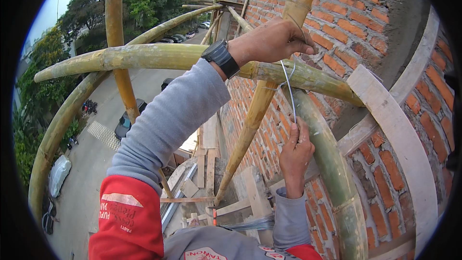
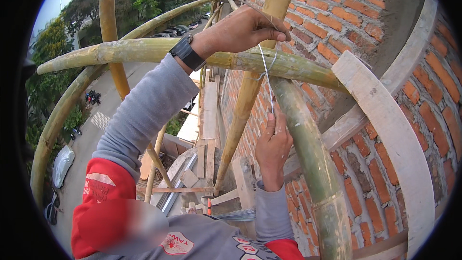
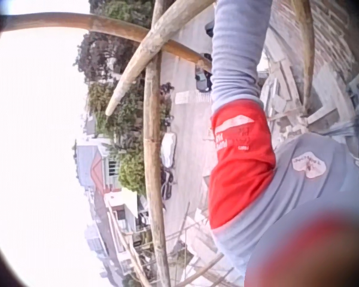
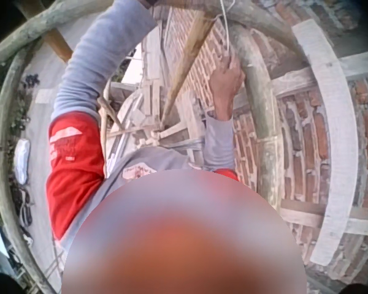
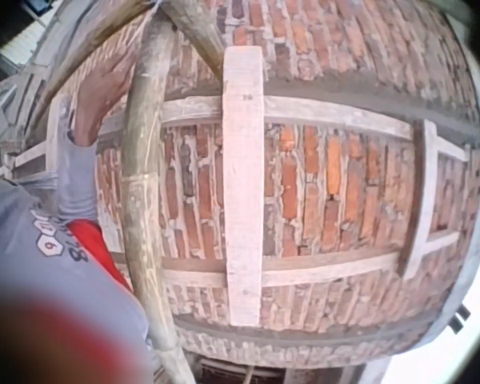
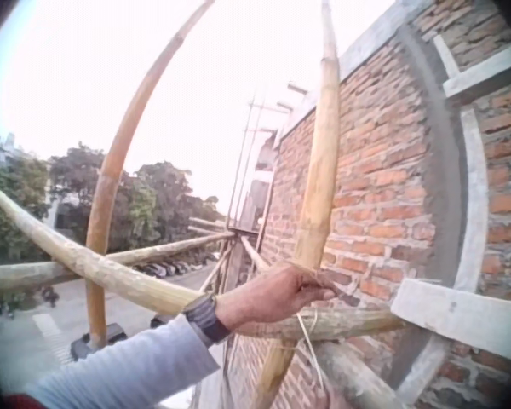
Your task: The person secures bamboo poles on a scaffolding structure by wrapping metal wire around joints and twisting it with pliers. The person repeatedly measures, wraps, and tightens wire at multiple intersections to stabilize the bamboo framework.
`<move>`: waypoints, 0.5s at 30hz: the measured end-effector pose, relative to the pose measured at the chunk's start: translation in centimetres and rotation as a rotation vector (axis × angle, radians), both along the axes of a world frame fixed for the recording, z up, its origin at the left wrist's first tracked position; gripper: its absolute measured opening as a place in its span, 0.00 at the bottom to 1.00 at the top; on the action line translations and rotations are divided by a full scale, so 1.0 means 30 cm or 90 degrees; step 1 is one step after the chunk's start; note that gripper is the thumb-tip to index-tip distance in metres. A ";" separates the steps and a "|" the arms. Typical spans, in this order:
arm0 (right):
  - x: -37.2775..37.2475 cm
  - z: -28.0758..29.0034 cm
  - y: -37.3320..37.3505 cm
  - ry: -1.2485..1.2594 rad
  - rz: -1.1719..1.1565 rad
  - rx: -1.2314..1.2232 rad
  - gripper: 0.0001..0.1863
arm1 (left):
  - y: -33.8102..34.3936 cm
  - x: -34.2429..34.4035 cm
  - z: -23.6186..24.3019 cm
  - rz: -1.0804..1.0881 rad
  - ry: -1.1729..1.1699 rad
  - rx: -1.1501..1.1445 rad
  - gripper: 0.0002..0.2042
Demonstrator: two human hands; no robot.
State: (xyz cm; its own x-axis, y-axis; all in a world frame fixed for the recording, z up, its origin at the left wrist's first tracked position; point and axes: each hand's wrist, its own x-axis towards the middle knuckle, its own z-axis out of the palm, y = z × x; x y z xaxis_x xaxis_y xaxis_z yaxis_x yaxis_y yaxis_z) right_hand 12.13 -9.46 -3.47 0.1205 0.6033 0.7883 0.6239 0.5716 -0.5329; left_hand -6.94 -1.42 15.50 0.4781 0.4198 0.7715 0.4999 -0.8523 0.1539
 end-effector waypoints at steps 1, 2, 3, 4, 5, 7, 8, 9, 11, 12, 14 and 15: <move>0.004 -0.008 -0.009 0.004 -0.006 -0.061 0.16 | 0.006 0.010 -0.004 -0.054 0.027 0.037 0.13; 0.012 -0.011 -0.019 0.018 -0.003 -0.093 0.16 | 0.017 0.018 0.000 -0.043 0.020 0.064 0.13; 0.014 -0.014 -0.025 0.038 -0.015 -0.153 0.16 | 0.027 0.031 0.000 -0.006 0.020 0.063 0.13; 0.018 -0.018 -0.035 0.026 0.009 -0.102 0.16 | 0.039 0.046 -0.004 0.028 0.019 0.062 0.13; 0.022 -0.023 -0.045 0.021 0.017 -0.077 0.16 | 0.054 0.057 0.001 0.007 0.000 0.071 0.14; 0.028 -0.041 -0.070 0.021 0.025 -0.080 0.16 | 0.083 0.076 0.002 0.003 0.012 0.067 0.15; 0.033 -0.053 -0.087 0.028 0.029 -0.105 0.16 | 0.097 0.085 0.003 -0.005 0.016 0.075 0.15; 0.038 -0.066 -0.104 0.035 0.033 -0.131 0.16 | 0.109 0.094 0.000 0.013 0.044 0.071 0.15; 0.046 -0.088 -0.130 0.053 0.049 -0.114 0.15 | 0.136 0.124 0.005 0.040 0.083 0.079 0.15; 0.050 -0.096 -0.141 0.074 0.045 -0.158 0.15 | 0.151 0.145 0.009 0.053 0.101 0.084 0.15; 0.054 -0.100 -0.150 0.081 0.057 -0.083 0.15 | 0.194 0.217 0.041 0.068 0.204 0.122 0.15; 0.054 -0.099 -0.154 0.094 0.062 -0.072 0.14 | 0.219 0.258 0.062 0.081 0.255 0.140 0.15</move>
